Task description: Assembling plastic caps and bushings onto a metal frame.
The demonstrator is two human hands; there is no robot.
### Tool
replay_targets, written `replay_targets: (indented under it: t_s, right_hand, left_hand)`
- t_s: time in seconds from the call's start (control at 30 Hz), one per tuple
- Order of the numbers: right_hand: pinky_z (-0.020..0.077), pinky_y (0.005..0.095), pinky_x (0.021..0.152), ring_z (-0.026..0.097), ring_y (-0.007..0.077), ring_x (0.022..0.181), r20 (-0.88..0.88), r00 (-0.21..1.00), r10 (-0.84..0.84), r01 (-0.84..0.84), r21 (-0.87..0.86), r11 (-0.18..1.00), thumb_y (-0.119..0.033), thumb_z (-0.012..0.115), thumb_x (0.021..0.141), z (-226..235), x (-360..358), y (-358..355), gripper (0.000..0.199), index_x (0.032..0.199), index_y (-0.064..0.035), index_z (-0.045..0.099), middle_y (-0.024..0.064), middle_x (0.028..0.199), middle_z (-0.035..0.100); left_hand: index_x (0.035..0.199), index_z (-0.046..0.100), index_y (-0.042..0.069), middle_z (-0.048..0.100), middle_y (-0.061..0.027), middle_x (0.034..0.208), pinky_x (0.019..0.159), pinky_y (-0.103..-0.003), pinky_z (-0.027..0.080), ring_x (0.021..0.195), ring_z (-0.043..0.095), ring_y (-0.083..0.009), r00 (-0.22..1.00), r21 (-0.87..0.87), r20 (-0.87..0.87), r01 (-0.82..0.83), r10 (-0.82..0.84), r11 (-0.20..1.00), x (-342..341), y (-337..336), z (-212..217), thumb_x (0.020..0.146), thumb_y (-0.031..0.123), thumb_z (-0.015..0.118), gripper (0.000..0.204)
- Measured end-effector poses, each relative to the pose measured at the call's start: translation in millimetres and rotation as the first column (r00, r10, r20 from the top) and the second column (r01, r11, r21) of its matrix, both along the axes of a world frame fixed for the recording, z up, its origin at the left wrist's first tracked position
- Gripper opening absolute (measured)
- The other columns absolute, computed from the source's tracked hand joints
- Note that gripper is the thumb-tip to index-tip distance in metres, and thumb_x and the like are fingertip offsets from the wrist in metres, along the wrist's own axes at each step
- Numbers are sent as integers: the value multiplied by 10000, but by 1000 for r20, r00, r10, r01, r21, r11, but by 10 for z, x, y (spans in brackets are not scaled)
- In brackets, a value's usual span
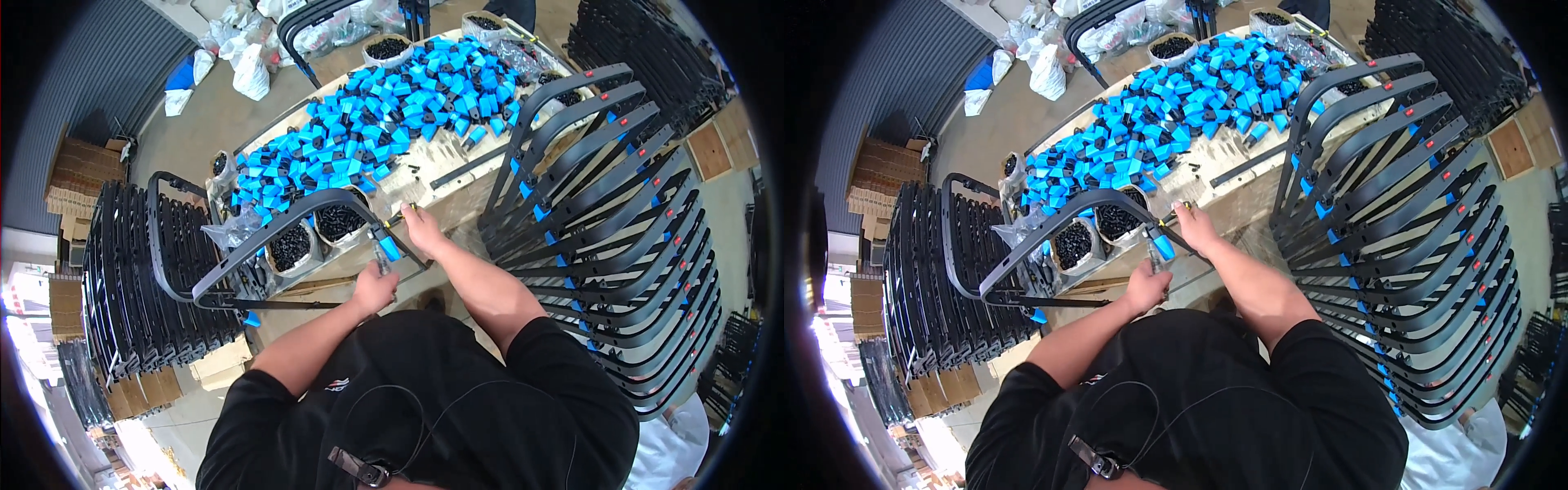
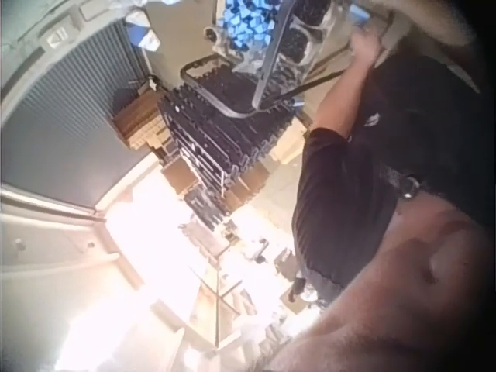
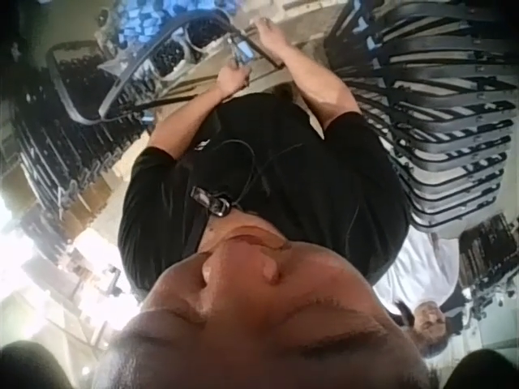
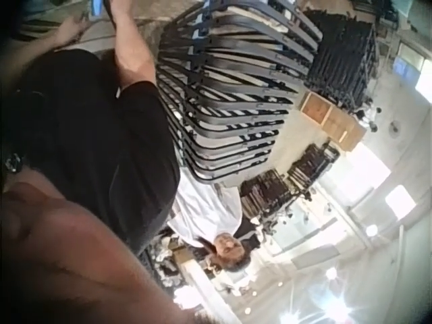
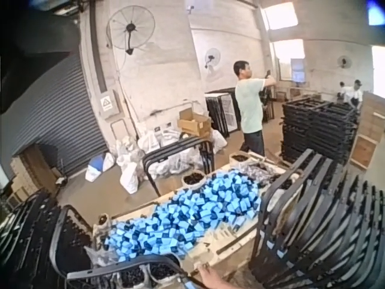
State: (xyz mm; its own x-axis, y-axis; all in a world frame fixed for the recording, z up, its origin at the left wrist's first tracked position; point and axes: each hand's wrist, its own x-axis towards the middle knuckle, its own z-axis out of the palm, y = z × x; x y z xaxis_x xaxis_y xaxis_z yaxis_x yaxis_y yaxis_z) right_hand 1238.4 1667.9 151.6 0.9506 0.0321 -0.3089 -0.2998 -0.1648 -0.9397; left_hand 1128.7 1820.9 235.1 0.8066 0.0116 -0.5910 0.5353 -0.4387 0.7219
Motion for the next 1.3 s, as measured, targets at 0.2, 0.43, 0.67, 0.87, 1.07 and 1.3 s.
replay_targets:
  t_s: [0.2,0.43,0.67,0.87,1.07,1.3]
  right_hand:
    - [401,277,560,484,99,619,-386,864,-324,494,520,697,-462,530,1039,-123,148,-97,378,887,-120,589,-21,719,525]
    - [332,210,541,434,39,612,-40,998,45,-27,371,928,-220,650,987,796,-520,-362,140,982,-89,600,-49,774,534]
    - [432,235,720,544,77,846,-68,820,568,-533,270,802,-227,728,935,1255,-1209,1226,271,1093,-36,620,-17,895,579]
    - [434,278,705,529,83,797,-55,897,438,-357,493,794,-206,640,974,1050,-1445,2650,201,1112,-60,641,-35,903,604]
    - [468,385,1016,591,309,1194,261,552,792,-752,-253,608,-113,615,881,1119,-1868,3384,595,1443,20,473,201,1289,597]
    - [462,407,1037,561,397,1224,307,368,878,-825,-327,461,-86,606,865,1185,-2030,3816,683,1506,15,391,269,1360,525]
  left_hand:
    - [901,537,9,628,-95,685,508,-332,492,530,601,-180,982,-231,-31,-189,187,955,-222,668,84,896,195,672,230]
    - [1105,567,-23,681,-92,788,627,-316,504,680,635,-146,920,45,335,-233,205,971,-878,1360,478,885,241,752,391]
    - [1116,609,43,666,-78,799,627,-309,505,659,616,-156,774,70,629,48,-81,996,-987,2042,565,850,177,779,343]
    - [1160,616,47,642,-68,837,690,-339,520,736,621,-181,813,84,562,131,-156,988,-1274,2764,653,869,203,776,367]
    - [1176,570,2,640,-35,859,703,-290,506,787,595,-114,784,-482,409,-250,468,840,-1759,3591,-60,1002,218,654,289]
    - [1294,542,-24,713,-107,1042,822,-349,552,946,694,-181,719,-341,415,-445,557,828,-2020,4011,-41,1049,158,518,306]
